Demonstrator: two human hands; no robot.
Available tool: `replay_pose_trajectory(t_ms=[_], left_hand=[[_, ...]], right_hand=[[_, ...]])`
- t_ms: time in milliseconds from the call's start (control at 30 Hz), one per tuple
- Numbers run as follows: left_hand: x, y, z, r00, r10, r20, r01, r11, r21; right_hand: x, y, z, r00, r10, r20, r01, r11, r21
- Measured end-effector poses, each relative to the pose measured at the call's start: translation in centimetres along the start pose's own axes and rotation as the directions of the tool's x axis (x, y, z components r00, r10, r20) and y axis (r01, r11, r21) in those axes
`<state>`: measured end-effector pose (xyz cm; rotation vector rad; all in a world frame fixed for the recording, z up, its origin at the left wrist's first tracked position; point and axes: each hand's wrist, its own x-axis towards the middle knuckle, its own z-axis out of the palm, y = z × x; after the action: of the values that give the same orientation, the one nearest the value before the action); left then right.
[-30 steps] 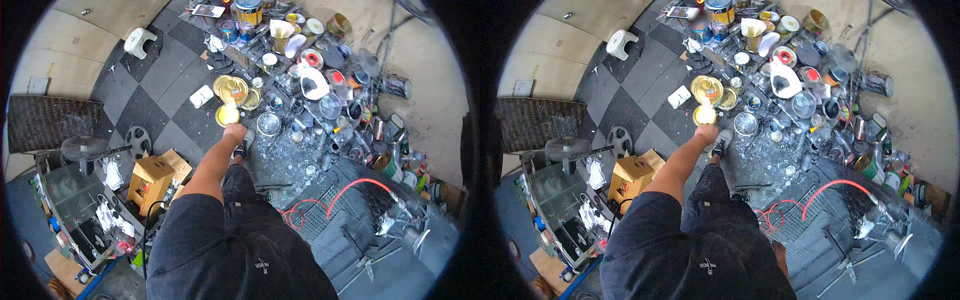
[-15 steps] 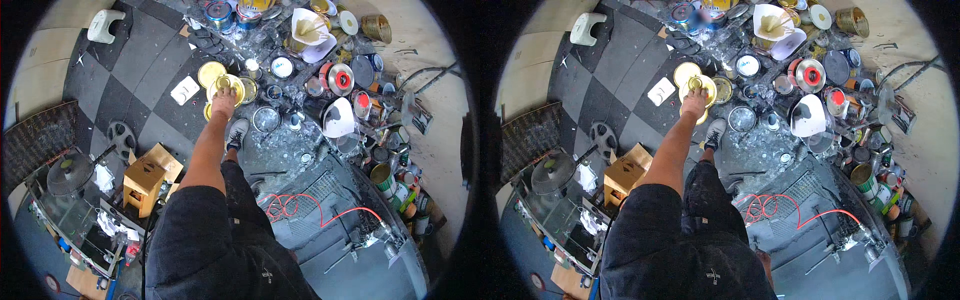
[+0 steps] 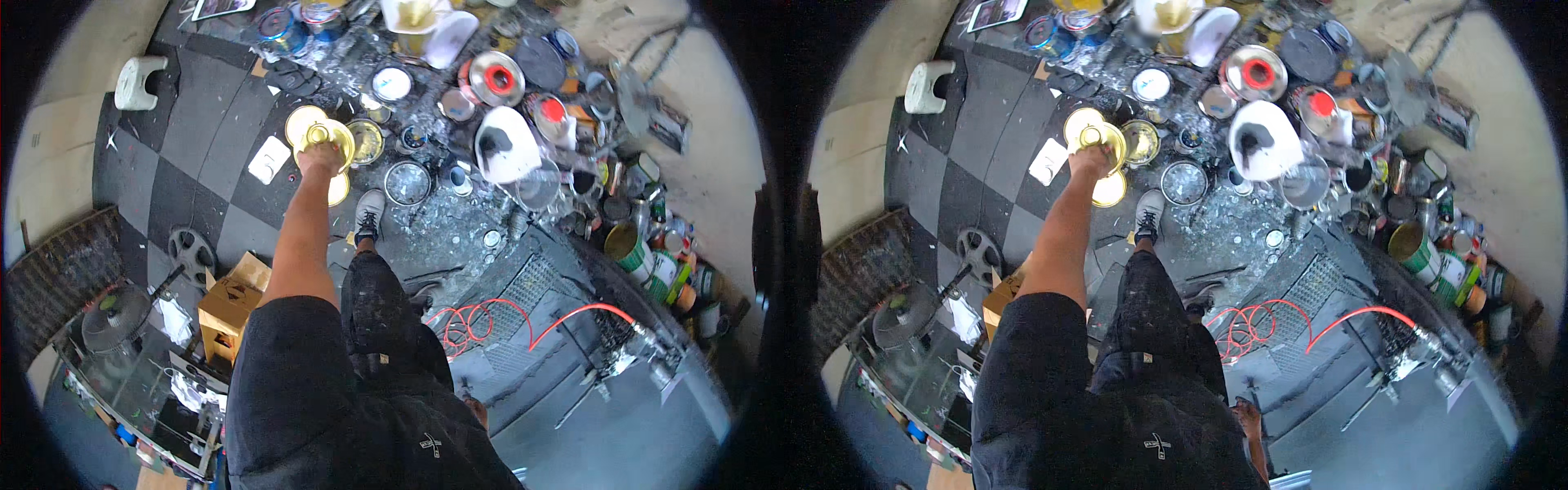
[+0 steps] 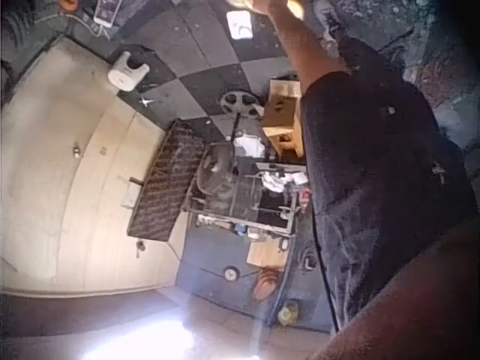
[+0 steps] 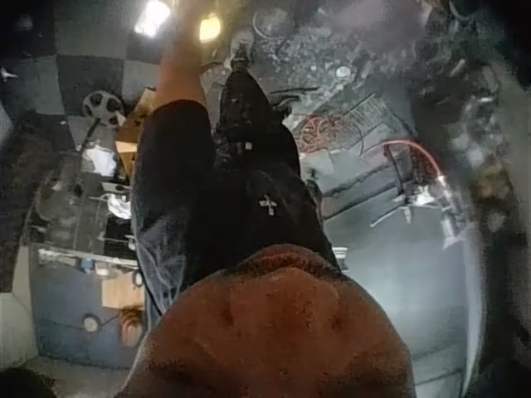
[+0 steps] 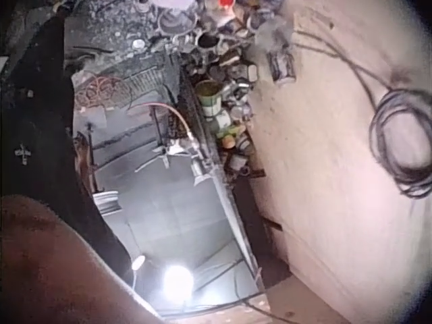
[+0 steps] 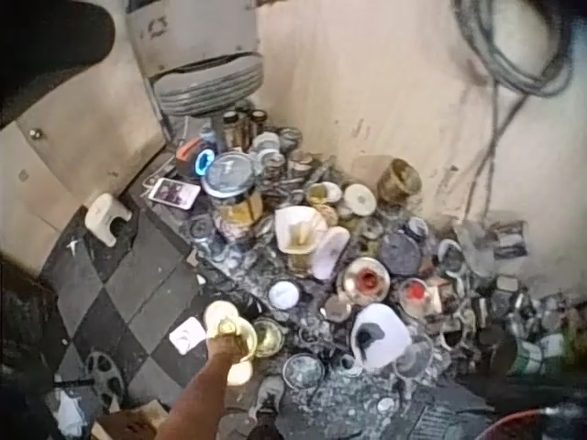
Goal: Spray painting a car wheel rim in a professional paint booth.
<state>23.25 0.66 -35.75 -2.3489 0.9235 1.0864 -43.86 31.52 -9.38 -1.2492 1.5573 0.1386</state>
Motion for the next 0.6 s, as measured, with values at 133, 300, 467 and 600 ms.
replay_pose_trajectory(t_ms=[133,300,467,600], left_hand=[[-2.6,2.2,1.5,0.989,0.082,0.124,-0.080,0.997,-0.022],[-6.6,-2.0,10.5,0.914,0.379,-0.142,-0.342,0.911,0.229],[-22.1,11.3,15.3,0.556,0.751,0.356,-0.787,0.338,0.516],[-30.5,17.1,24.0,0.005,0.813,0.582,-0.926,-0.216,0.311]], right_hand=[[0.4,14.3,3.2,0.932,0.356,0.066,-0.356,0.872,0.335],[5.4,7.7,2.6,0.955,0.285,0.080,-0.296,0.916,0.272],[4.9,12.2,1.6,0.970,0.233,-0.075,-0.148,0.801,0.580],[6.3,15.9,3.0,0.925,0.375,-0.059,-0.191,0.595,0.781]])
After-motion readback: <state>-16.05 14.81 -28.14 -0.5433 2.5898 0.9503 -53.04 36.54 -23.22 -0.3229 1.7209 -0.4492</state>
